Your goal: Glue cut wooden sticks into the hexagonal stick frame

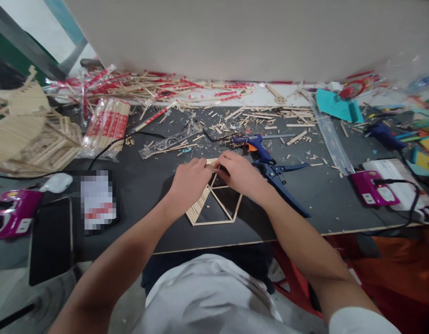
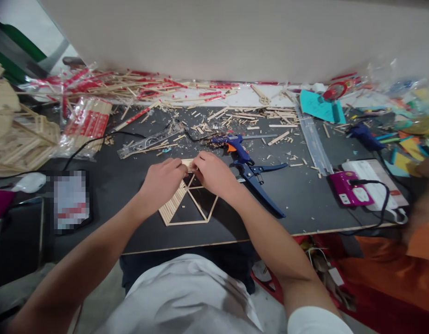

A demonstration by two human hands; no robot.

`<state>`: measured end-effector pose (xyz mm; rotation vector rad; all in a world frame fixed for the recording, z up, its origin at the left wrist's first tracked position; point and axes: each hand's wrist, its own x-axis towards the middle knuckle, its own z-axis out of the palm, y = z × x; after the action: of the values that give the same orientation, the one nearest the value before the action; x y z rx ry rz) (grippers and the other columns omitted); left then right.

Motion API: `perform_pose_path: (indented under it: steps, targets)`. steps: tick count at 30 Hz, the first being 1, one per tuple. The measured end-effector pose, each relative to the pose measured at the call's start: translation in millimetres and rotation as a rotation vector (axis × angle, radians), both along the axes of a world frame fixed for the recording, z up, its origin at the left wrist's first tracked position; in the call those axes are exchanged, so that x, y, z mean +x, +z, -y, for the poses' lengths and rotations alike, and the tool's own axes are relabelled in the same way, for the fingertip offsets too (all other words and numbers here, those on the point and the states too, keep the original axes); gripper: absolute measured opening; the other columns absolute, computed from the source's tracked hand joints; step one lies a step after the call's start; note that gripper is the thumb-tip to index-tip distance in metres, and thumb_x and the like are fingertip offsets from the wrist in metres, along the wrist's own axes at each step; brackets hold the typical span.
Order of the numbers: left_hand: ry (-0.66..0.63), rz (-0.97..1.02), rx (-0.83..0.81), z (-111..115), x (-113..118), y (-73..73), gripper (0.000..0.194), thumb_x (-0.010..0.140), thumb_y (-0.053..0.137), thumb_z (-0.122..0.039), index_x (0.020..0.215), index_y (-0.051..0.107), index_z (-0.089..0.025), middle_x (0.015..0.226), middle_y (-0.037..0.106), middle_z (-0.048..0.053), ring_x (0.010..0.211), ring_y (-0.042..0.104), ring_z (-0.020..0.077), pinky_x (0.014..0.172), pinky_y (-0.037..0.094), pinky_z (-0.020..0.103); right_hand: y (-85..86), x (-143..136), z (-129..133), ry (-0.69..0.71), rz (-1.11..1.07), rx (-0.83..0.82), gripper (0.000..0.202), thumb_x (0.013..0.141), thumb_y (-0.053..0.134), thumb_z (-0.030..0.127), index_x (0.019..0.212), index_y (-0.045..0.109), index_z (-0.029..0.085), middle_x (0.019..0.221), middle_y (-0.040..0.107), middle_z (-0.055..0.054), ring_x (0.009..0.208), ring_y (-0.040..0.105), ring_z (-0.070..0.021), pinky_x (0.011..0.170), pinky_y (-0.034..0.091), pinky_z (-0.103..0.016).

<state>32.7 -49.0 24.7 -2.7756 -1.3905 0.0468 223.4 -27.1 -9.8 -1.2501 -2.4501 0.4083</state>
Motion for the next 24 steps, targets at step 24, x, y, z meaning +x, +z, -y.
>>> perform_pose_path:
  steps: [24]
  targets:
    - [-0.014,0.023,0.011,-6,-5,-7.9,0.020,0.094,0.055,-0.002,0.098,0.071,-0.013,0.098,0.073,0.012,0.098,0.069,0.0273,0.062,0.048,0.031,0.2,205,-133,-1.088,0.166,-0.005,0.012,0.084,0.067,0.001,0.075,0.075,0.002,0.110,0.071,-0.040,0.101,0.072,-0.0258,0.072,0.033,-0.045]
